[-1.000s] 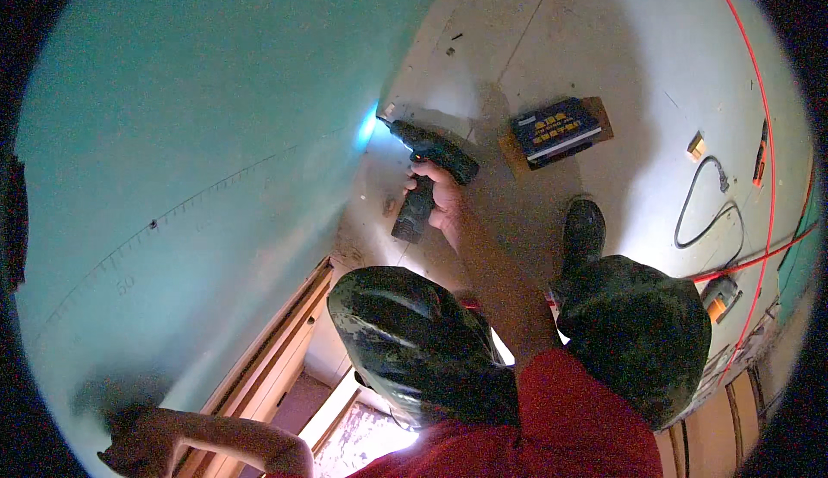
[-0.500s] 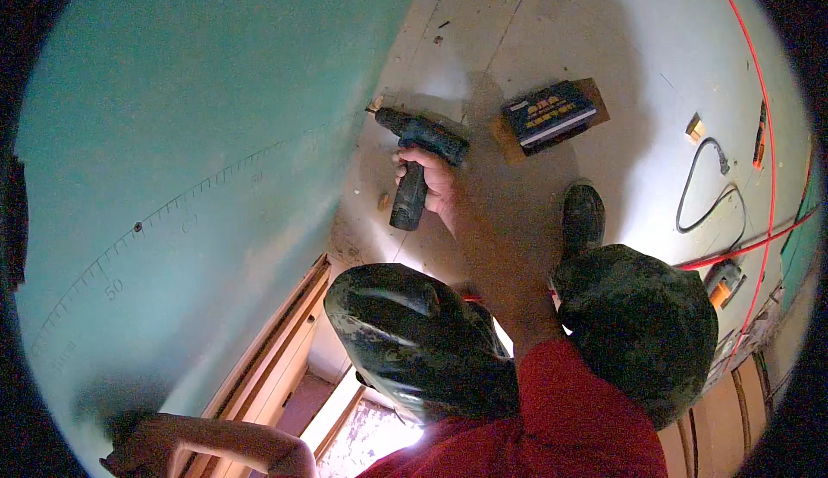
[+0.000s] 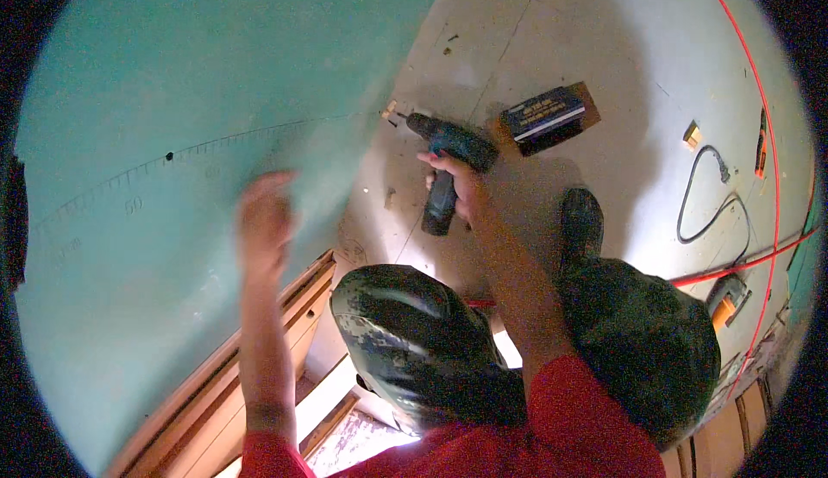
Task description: Driving screws into drywall panels using a power drill during interior renovation.
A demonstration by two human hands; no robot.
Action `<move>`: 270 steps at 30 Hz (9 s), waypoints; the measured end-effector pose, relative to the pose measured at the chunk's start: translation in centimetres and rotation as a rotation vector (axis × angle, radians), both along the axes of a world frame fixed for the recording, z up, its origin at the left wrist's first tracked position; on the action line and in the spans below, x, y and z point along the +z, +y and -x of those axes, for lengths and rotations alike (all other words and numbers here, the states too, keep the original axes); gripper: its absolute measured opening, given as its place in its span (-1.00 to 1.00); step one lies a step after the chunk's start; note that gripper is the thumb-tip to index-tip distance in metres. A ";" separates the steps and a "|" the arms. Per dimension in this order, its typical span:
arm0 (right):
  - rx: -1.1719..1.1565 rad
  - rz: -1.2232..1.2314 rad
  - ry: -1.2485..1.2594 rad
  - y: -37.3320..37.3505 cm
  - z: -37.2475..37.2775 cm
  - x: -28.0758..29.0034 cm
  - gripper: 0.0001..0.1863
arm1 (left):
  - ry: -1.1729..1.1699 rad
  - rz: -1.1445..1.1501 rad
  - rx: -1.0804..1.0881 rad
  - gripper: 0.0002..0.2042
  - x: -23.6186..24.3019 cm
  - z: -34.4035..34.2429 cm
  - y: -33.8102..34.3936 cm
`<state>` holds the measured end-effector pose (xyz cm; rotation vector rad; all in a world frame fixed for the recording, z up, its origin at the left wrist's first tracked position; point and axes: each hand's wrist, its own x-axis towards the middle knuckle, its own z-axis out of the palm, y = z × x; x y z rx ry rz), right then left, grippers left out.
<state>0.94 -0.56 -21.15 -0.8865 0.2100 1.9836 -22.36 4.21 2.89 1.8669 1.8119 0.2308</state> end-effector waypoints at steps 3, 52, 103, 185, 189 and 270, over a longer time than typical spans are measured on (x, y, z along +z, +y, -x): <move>0.093 0.011 0.054 -0.9 -1.6 0.4 -0.64 | -0.497 0.601 0.410 -0.70 -13.8 -3.5 3.9; 0.052 -0.293 -0.096 -0.6 2.2 10.1 -0.69 | -1.200 0.294 0.602 -0.77 -10.8 -6.1 4.6; 0.341 -0.715 -0.562 1.7 -1.5 13.7 -0.61 | -1.735 0.258 1.073 -0.86 1.6 -3.6 -12.1; 0.413 -1.076 -0.316 -5.9 -5.2 37.9 -0.56 | -1.998 0.411 0.569 -0.73 9.8 -4.9 -7.5; 0.320 -0.996 -0.427 -7.4 -7.5 39.3 -0.37 | -1.947 0.366 0.679 -0.74 9.6 -7.8 -7.2; 0.340 -0.562 -0.157 -3.6 -2.1 31.5 -0.86 | -1.445 0.037 0.796 -0.76 9.0 -8.2 -6.2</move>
